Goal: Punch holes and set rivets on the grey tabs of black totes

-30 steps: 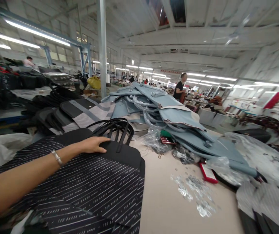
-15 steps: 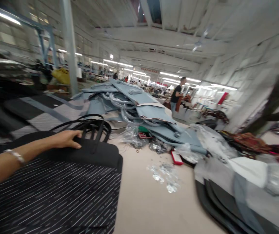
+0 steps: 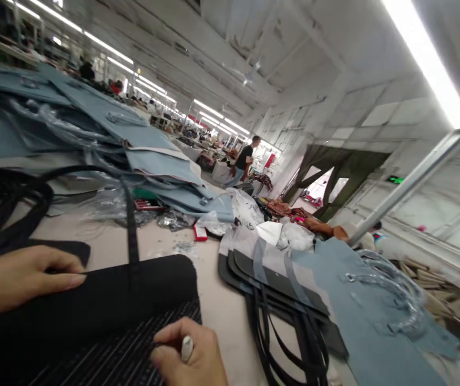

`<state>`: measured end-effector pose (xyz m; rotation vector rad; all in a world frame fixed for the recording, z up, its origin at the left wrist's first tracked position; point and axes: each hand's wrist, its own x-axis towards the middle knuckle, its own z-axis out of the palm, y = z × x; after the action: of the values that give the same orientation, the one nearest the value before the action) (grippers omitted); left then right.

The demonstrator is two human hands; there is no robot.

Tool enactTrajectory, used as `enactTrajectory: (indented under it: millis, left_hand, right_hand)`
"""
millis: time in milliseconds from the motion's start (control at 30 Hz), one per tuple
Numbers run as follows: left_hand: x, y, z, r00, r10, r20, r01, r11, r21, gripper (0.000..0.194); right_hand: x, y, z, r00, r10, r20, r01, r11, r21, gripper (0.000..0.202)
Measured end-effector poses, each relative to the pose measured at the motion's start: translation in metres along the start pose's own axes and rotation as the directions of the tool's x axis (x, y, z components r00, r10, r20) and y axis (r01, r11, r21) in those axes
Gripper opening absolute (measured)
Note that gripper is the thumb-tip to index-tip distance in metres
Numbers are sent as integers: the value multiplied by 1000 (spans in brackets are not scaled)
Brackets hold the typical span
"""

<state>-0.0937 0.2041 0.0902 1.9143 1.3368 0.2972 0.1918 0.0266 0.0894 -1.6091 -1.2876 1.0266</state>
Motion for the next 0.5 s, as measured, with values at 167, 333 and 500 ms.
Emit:
enactTrajectory:
  millis: [167, 333, 500]
  left_hand:
    - [-3, 52, 65, 998, 1, 71, -8, 995, 95, 27]
    - [8, 41, 99, 983, -99, 155, 72, 983, 168, 26]
    - [18, 32, 84, 917, -182, 354, 82, 956, 281, 36]
  right_hand:
    - [3, 8, 14, 989, 74, 130, -51, 983, -174, 15]
    - [6, 41, 41, 950, 176, 258, -127, 972, -195, 12]
    - [6, 49, 48, 933, 231, 275, -179, 963, -202, 12]
